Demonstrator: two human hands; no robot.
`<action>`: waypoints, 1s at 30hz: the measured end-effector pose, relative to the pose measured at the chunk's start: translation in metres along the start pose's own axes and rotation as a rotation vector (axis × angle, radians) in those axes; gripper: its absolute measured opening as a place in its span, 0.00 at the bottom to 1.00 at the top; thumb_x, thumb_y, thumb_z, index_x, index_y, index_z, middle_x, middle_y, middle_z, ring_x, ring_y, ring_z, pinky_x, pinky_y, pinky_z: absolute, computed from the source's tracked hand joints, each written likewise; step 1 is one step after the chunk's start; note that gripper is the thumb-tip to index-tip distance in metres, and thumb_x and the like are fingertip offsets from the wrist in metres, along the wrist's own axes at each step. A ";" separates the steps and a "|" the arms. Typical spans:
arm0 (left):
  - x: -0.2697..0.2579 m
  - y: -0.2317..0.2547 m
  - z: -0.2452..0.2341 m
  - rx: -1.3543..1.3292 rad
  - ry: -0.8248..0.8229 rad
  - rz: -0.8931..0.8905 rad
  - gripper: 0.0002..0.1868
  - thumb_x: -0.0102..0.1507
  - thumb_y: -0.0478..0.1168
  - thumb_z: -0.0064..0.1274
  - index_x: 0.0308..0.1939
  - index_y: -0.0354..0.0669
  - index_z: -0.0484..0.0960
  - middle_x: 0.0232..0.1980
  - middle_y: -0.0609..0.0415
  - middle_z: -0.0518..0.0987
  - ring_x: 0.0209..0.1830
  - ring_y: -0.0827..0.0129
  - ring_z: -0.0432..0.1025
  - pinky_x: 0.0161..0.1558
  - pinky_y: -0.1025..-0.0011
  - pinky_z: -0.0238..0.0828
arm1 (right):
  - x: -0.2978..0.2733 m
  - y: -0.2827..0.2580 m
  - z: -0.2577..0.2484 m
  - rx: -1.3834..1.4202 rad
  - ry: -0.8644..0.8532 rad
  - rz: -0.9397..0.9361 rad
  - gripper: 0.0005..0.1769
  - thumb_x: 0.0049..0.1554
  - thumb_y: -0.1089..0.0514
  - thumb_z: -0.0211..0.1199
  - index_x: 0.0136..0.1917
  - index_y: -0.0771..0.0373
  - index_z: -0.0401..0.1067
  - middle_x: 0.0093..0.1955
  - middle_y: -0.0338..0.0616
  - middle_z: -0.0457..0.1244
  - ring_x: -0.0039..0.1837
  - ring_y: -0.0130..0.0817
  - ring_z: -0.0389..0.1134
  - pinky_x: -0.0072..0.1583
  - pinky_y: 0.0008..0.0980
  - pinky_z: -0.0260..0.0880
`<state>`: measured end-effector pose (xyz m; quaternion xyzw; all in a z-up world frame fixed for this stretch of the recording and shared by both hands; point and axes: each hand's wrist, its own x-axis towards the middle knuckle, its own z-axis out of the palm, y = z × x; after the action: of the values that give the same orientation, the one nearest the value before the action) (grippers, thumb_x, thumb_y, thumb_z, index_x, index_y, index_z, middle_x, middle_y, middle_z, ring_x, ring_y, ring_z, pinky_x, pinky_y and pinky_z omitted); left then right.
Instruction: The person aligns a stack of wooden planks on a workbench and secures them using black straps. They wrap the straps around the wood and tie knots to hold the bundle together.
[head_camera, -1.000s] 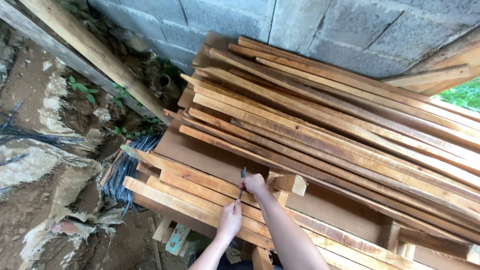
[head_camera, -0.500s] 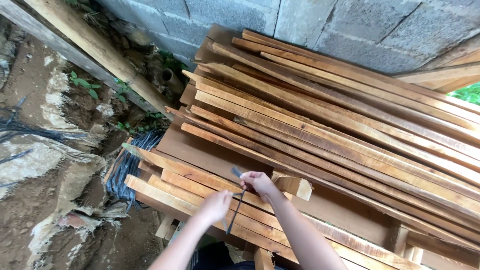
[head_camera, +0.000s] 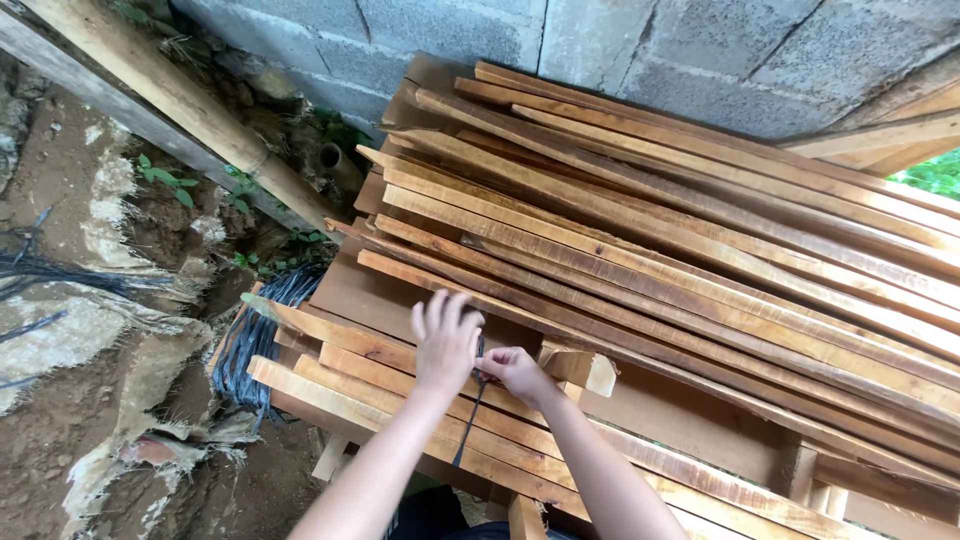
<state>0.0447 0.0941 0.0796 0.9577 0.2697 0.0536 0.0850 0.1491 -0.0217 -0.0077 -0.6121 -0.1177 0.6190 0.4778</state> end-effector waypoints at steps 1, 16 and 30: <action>-0.005 0.002 0.005 -0.072 0.074 -0.162 0.10 0.63 0.48 0.57 0.47 0.55 0.82 0.66 0.55 0.71 0.76 0.50 0.54 0.72 0.40 0.42 | -0.004 -0.007 0.003 0.002 -0.001 0.004 0.09 0.56 0.59 0.71 0.34 0.60 0.79 0.32 0.40 0.69 0.36 0.23 0.68 0.42 0.17 0.65; -0.053 -0.023 0.059 -0.227 -0.478 -0.440 0.06 0.64 0.54 0.55 0.43 0.73 0.87 0.50 0.74 0.82 0.60 0.70 0.69 0.72 0.42 0.43 | -0.011 -0.021 0.004 0.083 0.033 0.017 0.05 0.52 0.62 0.74 0.37 0.62 0.79 0.32 0.43 0.71 0.36 0.24 0.72 0.40 0.15 0.69; -0.023 -0.002 0.015 -0.412 -0.653 -0.779 0.15 0.62 0.62 0.54 0.47 0.70 0.89 0.55 0.68 0.85 0.70 0.66 0.65 0.78 0.46 0.38 | -0.013 -0.019 0.004 0.133 0.058 -0.011 0.09 0.58 0.60 0.69 0.36 0.62 0.77 0.33 0.43 0.71 0.36 0.27 0.74 0.42 0.19 0.73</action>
<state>0.0262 0.0820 0.0628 0.7173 0.5480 -0.2300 0.3637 0.1509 -0.0198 0.0157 -0.5961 -0.0659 0.6048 0.5239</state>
